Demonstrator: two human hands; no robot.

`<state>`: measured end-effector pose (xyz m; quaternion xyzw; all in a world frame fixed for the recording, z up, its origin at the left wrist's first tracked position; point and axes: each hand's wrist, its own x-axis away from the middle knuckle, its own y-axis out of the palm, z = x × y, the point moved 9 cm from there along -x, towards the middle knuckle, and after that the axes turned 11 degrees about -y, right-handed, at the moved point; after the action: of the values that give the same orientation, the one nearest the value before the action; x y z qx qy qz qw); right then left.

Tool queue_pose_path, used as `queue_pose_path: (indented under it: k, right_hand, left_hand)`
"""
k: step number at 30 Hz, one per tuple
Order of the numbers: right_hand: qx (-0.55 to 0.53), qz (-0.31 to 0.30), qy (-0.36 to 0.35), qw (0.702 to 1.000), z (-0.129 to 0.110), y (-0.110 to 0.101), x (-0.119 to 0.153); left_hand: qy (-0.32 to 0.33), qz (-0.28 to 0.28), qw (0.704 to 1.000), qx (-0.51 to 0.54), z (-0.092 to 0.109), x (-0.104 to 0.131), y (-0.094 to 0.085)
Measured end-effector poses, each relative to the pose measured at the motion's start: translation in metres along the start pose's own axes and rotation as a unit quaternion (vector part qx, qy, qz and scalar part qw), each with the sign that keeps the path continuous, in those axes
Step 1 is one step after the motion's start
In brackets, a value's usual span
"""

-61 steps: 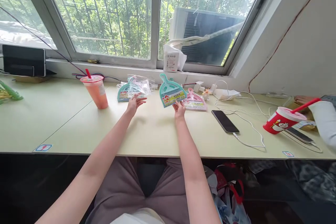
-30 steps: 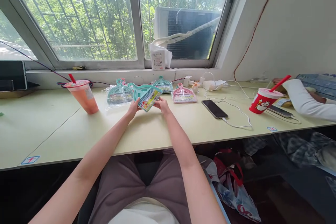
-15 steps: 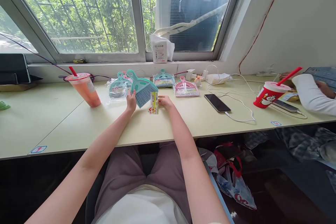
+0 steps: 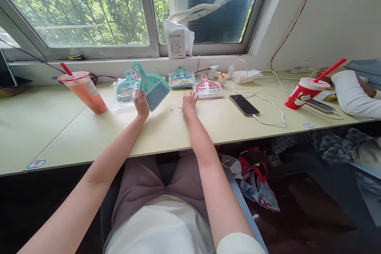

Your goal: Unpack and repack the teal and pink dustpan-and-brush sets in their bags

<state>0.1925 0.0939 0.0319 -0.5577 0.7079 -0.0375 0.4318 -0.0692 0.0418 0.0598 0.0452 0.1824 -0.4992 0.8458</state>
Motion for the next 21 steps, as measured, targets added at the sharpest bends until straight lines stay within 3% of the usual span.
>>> queue_pose_path:
  k: [2, 4, 7, 10, 13, 17, 21]
  right_hand:
    - [0.056, 0.043, -0.037, 0.997, -0.009, -0.020, -0.002]
    - [0.066, 0.054, -0.101, 0.991, -0.031, -0.026, -0.003]
    - [-0.028, 0.054, -0.197, 0.979, -0.073, -0.011, -0.001]
    - [-0.119, 0.076, -0.203, 0.969, -0.093, 0.006, 0.001]
    - [-0.155, 0.074, -0.162, 0.972, -0.086, 0.012, -0.001]
    - [-0.215, 0.074, -0.107, 0.968, -0.064, -0.003, -0.009]
    - [-0.290, 0.041, -0.085, 0.952, -0.060, -0.008, -0.012]
  left_hand:
    - [0.054, 0.051, 0.994, -0.081, 0.012, 0.006, -0.004]
    - [0.096, 0.060, 0.982, -0.153, 0.023, 0.013, 0.000]
    - [0.133, 0.020, 0.968, -0.212, 0.033, 0.025, 0.016]
    - [0.147, -0.030, 0.966, -0.211, 0.036, 0.036, 0.030]
    - [0.161, -0.058, 0.965, -0.199, 0.037, 0.039, 0.035]
    - [0.188, -0.106, 0.960, -0.177, 0.042, 0.038, 0.041]
    - [0.172, -0.124, 0.969, -0.125, 0.041, 0.032, 0.045]
